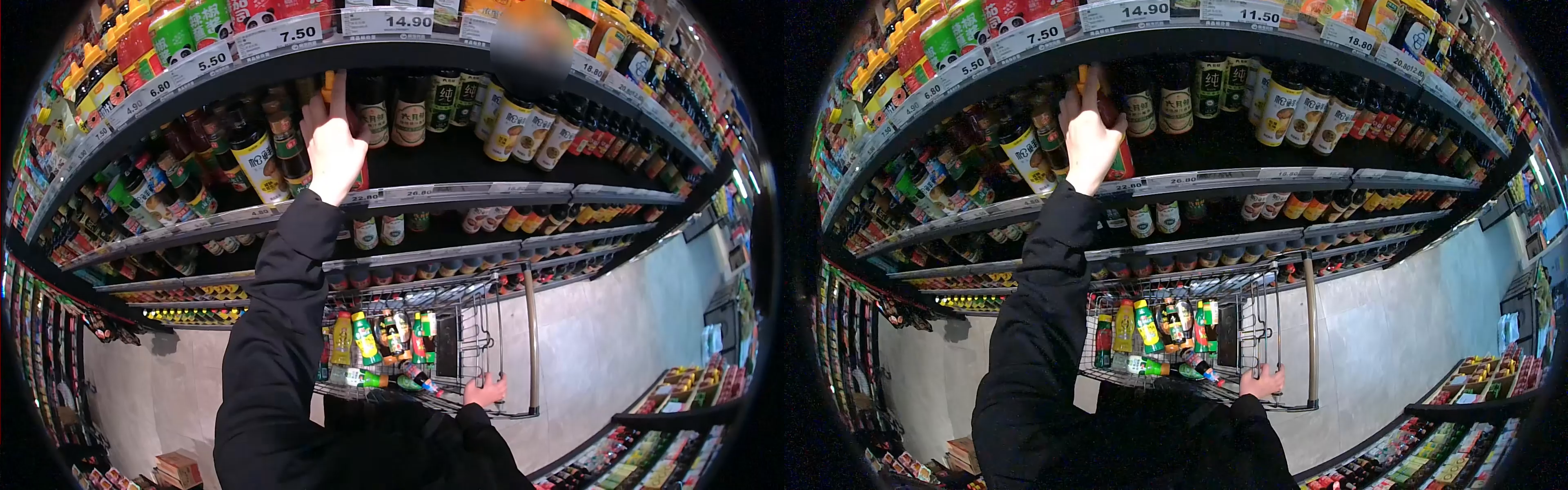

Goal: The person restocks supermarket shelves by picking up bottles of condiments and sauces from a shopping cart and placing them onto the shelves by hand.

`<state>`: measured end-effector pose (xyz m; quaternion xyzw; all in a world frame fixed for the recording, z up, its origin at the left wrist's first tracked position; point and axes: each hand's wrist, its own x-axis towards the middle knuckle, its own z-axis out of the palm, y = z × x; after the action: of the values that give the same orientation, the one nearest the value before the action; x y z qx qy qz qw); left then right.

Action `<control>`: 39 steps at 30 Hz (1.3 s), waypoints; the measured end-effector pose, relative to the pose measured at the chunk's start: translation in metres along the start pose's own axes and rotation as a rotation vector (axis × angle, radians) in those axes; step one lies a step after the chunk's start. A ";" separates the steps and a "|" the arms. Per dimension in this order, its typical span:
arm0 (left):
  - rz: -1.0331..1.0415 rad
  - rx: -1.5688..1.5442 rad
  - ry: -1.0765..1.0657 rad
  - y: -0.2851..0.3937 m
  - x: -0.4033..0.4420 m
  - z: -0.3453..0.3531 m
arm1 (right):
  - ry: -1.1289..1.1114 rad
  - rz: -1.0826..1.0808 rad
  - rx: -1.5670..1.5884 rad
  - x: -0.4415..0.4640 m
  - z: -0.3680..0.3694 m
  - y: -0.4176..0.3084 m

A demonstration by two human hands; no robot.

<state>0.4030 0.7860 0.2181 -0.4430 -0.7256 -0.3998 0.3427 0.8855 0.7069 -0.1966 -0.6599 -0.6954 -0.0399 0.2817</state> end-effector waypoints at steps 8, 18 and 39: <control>-0.012 0.022 0.043 -0.003 0.000 0.000 | -0.014 -0.006 0.010 0.003 -0.005 -0.003; -0.004 0.099 0.063 -0.006 -0.003 -0.002 | 0.011 -0.025 0.001 0.007 -0.005 -0.005; -1.264 -0.702 -1.346 0.000 -0.533 0.135 | -0.177 0.139 -0.040 0.012 -0.003 -0.007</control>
<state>0.5822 0.7088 -0.2956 -0.1853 -0.7126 -0.3664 -0.5689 0.8801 0.7151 -0.1863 -0.7129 -0.6693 0.0242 0.2080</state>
